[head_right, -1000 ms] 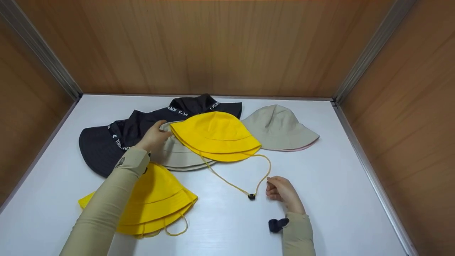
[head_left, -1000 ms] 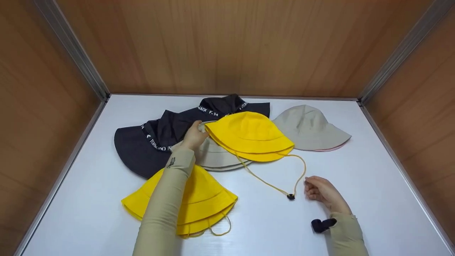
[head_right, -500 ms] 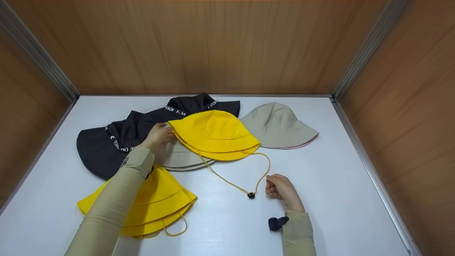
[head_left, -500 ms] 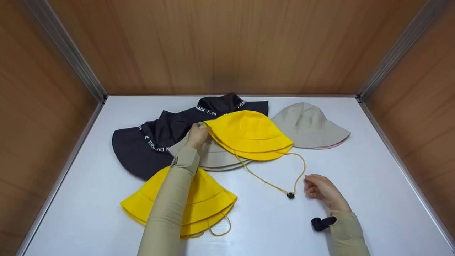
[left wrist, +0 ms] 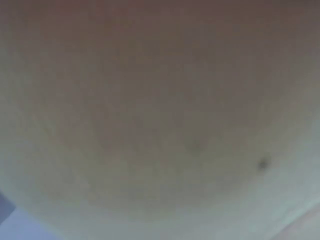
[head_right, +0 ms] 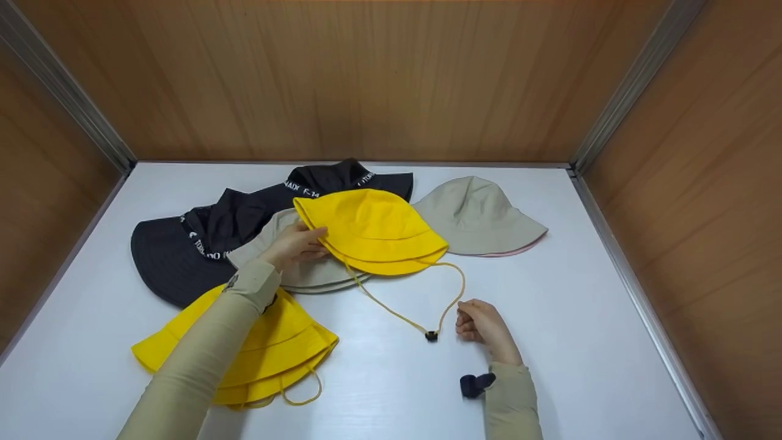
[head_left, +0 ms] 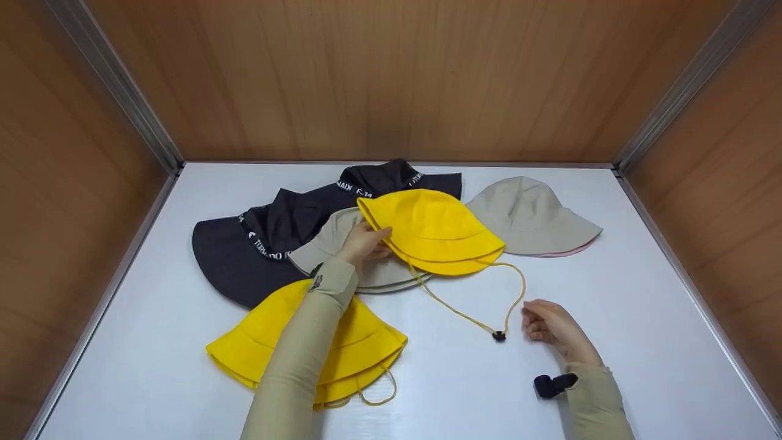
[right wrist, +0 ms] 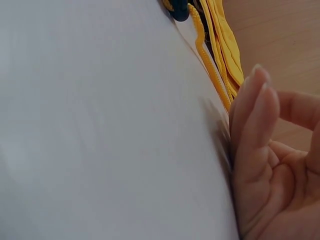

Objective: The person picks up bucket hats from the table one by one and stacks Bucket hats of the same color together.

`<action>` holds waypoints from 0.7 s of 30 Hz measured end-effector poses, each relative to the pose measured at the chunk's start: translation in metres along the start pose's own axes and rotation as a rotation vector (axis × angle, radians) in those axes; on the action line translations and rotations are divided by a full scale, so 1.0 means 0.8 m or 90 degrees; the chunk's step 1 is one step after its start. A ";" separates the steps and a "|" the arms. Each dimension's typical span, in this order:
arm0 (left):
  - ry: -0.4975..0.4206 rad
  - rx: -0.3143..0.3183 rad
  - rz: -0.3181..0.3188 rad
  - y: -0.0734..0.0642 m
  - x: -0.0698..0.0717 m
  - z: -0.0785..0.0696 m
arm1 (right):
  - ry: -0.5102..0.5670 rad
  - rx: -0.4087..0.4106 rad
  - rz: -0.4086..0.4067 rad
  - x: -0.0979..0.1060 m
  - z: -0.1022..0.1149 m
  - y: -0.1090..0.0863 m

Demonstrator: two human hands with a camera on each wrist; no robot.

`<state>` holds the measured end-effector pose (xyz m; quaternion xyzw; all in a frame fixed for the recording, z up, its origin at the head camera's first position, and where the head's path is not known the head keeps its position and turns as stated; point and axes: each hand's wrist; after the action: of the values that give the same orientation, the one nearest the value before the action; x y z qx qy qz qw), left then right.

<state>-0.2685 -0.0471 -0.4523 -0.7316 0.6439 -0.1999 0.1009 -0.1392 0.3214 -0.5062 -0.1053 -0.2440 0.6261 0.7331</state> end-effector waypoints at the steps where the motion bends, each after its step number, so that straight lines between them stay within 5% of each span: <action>1: 0.003 -0.003 0.001 -0.001 -0.002 0.000 | -0.002 -0.002 -0.002 0.000 0.000 0.000; 21: 0.037 -0.083 -0.001 -0.017 -0.027 0.009 | 0.004 0.008 0.003 -0.001 -0.004 0.003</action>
<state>-0.2556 -0.0243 -0.4566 -0.7311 0.6576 -0.1785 0.0344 -0.1397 0.3216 -0.5104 -0.1034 -0.2373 0.6289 0.7331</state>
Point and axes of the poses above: each hand's wrist, its own y-axis towards the middle knuckle, its own x-axis out of the back of the hand, z = x × y, and after that the axes turned 13 degrees about -z, right-handed
